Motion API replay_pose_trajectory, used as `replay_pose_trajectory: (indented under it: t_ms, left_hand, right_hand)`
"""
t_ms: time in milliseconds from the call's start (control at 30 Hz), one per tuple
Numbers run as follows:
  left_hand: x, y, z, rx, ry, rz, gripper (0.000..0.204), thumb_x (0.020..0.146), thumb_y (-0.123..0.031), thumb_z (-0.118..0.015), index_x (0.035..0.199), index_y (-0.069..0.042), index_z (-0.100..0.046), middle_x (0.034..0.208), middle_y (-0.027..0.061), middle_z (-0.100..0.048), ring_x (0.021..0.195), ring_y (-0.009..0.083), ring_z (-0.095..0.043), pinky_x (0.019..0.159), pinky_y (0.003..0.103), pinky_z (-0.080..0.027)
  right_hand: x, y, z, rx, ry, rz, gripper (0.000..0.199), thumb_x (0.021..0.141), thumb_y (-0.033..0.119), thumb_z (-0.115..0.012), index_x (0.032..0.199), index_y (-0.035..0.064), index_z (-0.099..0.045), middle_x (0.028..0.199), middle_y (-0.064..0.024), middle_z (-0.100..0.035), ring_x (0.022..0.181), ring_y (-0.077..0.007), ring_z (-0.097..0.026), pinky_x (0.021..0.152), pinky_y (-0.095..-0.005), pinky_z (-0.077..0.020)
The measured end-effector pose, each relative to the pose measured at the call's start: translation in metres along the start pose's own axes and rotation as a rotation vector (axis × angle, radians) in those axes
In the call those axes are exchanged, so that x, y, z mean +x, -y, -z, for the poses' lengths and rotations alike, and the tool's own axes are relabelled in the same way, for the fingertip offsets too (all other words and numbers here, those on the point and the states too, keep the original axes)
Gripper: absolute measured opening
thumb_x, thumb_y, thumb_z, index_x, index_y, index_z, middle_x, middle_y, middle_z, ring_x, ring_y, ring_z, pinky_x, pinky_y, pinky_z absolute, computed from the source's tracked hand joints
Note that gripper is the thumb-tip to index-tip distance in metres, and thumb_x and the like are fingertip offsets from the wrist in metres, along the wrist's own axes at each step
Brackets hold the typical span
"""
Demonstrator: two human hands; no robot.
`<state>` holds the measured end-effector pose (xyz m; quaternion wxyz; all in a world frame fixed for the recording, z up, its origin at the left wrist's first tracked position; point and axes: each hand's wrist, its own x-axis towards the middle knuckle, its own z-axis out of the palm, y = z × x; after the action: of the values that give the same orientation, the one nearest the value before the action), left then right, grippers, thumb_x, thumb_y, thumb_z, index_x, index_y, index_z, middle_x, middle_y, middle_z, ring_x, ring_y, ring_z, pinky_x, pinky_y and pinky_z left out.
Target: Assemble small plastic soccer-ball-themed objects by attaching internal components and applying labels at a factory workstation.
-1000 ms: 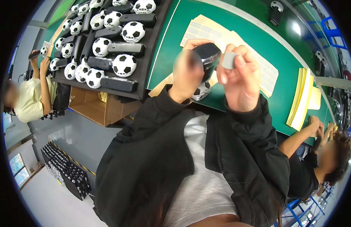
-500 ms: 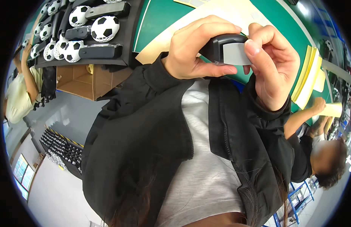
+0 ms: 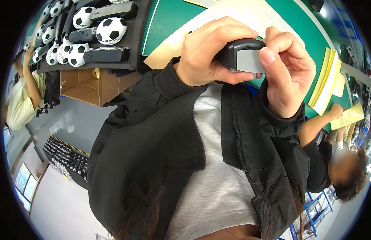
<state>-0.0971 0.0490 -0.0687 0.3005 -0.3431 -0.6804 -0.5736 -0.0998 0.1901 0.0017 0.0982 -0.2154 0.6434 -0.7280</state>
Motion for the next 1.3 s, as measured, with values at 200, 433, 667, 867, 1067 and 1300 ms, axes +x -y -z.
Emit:
replay_pose_trajectory:
  t_ms: [200,433,667,867,1067,1300]
  left_hand:
    - [0.003,-0.001,-0.007,-0.029,-0.101,0.031,0.052,0.058,-0.022,-0.075,0.098,0.001,-0.051,0.089,0.0142,-0.058,0.072,0.0220,-0.056,0.063,0.027,-0.046]
    - [0.004,0.000,-0.012,-0.055,-0.219,0.046,0.051,0.049,-0.018,-0.078,0.092,-0.003,-0.056,0.082,0.0070,-0.059,0.066,0.0187,-0.056,0.058,0.025,-0.045]
    - [0.005,-0.001,-0.012,-0.049,-0.212,0.050,0.051,0.049,-0.018,-0.079,0.092,-0.003,-0.056,0.081,0.0069,-0.059,0.066,0.0186,-0.055,0.058,0.025,-0.045]
    - [0.001,0.001,-0.006,-0.020,-0.110,0.032,0.051,0.058,-0.023,-0.075,0.097,0.001,-0.051,0.087,0.0138,-0.058,0.072,0.0219,-0.055,0.063,0.027,-0.046]
    - [0.000,0.001,-0.002,-0.001,-0.005,0.009,0.051,0.070,-0.028,-0.068,0.102,0.005,-0.045,0.093,0.0214,-0.056,0.077,0.0254,-0.056,0.067,0.030,-0.047]
    - [-0.004,-0.012,-0.011,-0.052,-0.112,0.184,0.044,0.076,-0.030,-0.058,0.100,0.004,-0.043,0.091,0.0216,-0.055,0.076,0.0255,-0.055,0.064,0.030,-0.047]
  right_hand:
    - [0.001,0.000,-0.001,0.003,-0.009,0.003,0.006,0.070,-0.001,-0.049,0.067,0.0042,-0.048,0.064,-0.0011,-0.037,0.061,-0.0107,-0.030,0.056,-0.0187,-0.0227]
    - [0.001,0.000,0.000,0.009,-0.007,0.001,0.007,0.069,-0.002,-0.050,0.067,0.0039,-0.048,0.063,-0.0014,-0.038,0.061,-0.0107,-0.031,0.056,-0.0184,-0.0233]
    - [0.001,0.001,-0.001,-0.005,-0.011,0.007,0.008,0.069,-0.003,-0.052,0.067,0.0037,-0.048,0.063,-0.0018,-0.039,0.061,-0.0104,-0.032,0.055,-0.0177,-0.0243]
    - [0.000,0.001,-0.002,-0.017,-0.016,0.013,0.009,0.069,-0.003,-0.053,0.067,0.0035,-0.048,0.063,-0.0022,-0.040,0.061,-0.0101,-0.032,0.054,-0.0170,-0.0251]
    - [-0.001,0.002,-0.002,-0.030,-0.027,0.021,0.010,0.068,-0.004,-0.055,0.068,0.0034,-0.048,0.062,-0.0025,-0.040,0.061,-0.0098,-0.033,0.053,-0.0164,-0.0260]
    - [-0.009,-0.001,0.005,-0.368,-0.042,0.132,0.014,0.068,-0.004,-0.060,0.071,0.0031,-0.049,0.066,-0.0036,-0.042,0.059,-0.0099,-0.036,0.052,-0.0162,-0.0311]
